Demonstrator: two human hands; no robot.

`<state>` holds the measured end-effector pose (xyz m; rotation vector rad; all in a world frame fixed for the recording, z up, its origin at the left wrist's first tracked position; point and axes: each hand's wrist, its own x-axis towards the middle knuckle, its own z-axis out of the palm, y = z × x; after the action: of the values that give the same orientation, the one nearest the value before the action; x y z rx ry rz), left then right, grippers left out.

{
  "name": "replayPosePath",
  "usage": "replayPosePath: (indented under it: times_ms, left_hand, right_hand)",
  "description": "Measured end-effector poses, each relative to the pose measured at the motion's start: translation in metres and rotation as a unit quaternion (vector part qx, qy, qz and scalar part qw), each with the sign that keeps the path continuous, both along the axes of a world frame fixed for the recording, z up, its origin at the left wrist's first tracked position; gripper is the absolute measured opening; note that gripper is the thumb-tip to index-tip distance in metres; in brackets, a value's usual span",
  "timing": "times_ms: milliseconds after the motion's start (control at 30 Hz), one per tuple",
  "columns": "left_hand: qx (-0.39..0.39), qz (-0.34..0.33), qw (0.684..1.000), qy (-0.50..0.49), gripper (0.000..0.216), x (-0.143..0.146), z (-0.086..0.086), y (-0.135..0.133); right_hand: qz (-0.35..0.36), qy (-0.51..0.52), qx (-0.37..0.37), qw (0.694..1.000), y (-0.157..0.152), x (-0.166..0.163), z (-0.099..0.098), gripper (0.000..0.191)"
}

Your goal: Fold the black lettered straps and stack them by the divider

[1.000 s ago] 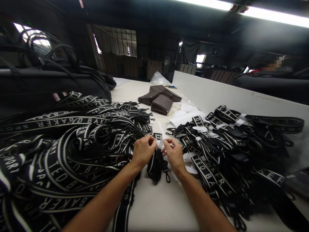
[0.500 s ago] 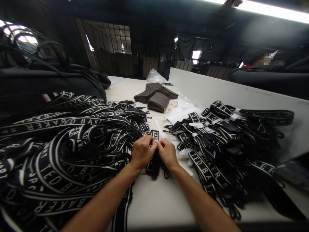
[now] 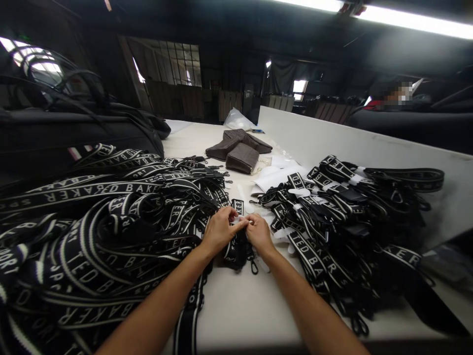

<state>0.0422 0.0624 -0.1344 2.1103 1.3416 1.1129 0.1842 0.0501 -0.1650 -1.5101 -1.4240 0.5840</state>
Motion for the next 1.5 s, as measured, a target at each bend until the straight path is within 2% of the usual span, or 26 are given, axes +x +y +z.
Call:
replayPosePath:
  times_ms: [133,233,300,367,467,533,633,733,800,933,1033,1100,1200,1300,1400,1500]
  left_hand:
    - [0.002,0.002,0.999,0.053,0.02,-0.002,-0.003,0.004]
    - [0.021,0.015,0.994,0.11,0.023,-0.001,-0.001,0.004]
    - [0.034,0.018,0.993,0.113,0.026,0.0,0.002,0.002]
    - [0.033,0.005,0.998,0.058,0.029,0.001,0.007,-0.001]
    - [0.002,-0.013,0.996,-0.093,0.033,0.001,0.016,-0.004]
    - [-0.017,0.002,0.985,-0.173,0.033,0.0,0.021,-0.005]
    - [-0.038,0.036,0.969,-0.241,0.033,-0.002,0.023,-0.005]
    - [-0.112,0.015,0.943,-0.313,0.033,-0.001,0.019,-0.003]
    - [-0.15,-0.019,0.93,-0.335,0.033,0.0,0.016,-0.002]
    - [-0.135,-0.049,0.944,-0.297,0.036,0.005,0.017,-0.01]
    - [-0.123,-0.055,0.95,-0.283,0.037,0.004,0.018,-0.012]
    - [-0.127,-0.062,0.945,-0.295,0.037,0.001,0.018,-0.008]
    - [-0.141,-0.032,0.925,-0.352,0.034,-0.004,0.018,0.0]
    - [-0.169,0.006,0.897,-0.408,0.029,-0.007,0.019,0.006]
    - [-0.202,-0.012,0.885,-0.419,0.032,-0.007,0.02,0.006]
    - [-0.225,-0.037,0.886,-0.404,0.037,-0.004,0.02,0.003]
  right_hand:
    - [0.011,0.012,0.003,1.0,0.0,-0.006,0.0,0.022]
    - [0.019,0.027,0.007,0.999,0.001,-0.007,0.001,0.024]
    - [0.031,0.044,0.009,0.999,0.001,-0.007,0.005,0.028]
    - [0.048,0.067,0.009,0.997,0.001,-0.005,0.012,0.033]
    - [0.069,0.102,0.015,0.992,-0.002,-0.002,0.024,0.035]
    - [0.072,0.12,0.017,0.99,-0.003,-0.002,0.03,0.034]
    - [0.071,0.146,0.013,0.987,-0.003,-0.003,0.033,0.034]
    - [0.067,0.181,0.002,0.981,-0.003,-0.003,0.031,0.035]
    - [0.061,0.211,-0.015,0.976,-0.004,-0.001,0.029,0.037]
    - [0.044,0.287,-0.044,0.956,-0.013,0.0,0.034,0.041]
    - [0.118,0.394,-0.061,0.909,-0.017,-0.005,0.04,0.048]
    - [0.13,0.397,-0.023,0.908,-0.02,-0.007,0.046,0.048]
    - [0.066,0.355,0.072,0.93,-0.033,-0.002,0.068,0.046]
    - [0.035,0.306,0.146,0.94,-0.056,0.018,0.112,0.044]
    - [-0.011,0.176,0.218,0.96,-0.076,0.057,0.166,0.039]
    - [-0.101,0.021,0.29,0.951,-0.076,0.101,0.206,0.037]
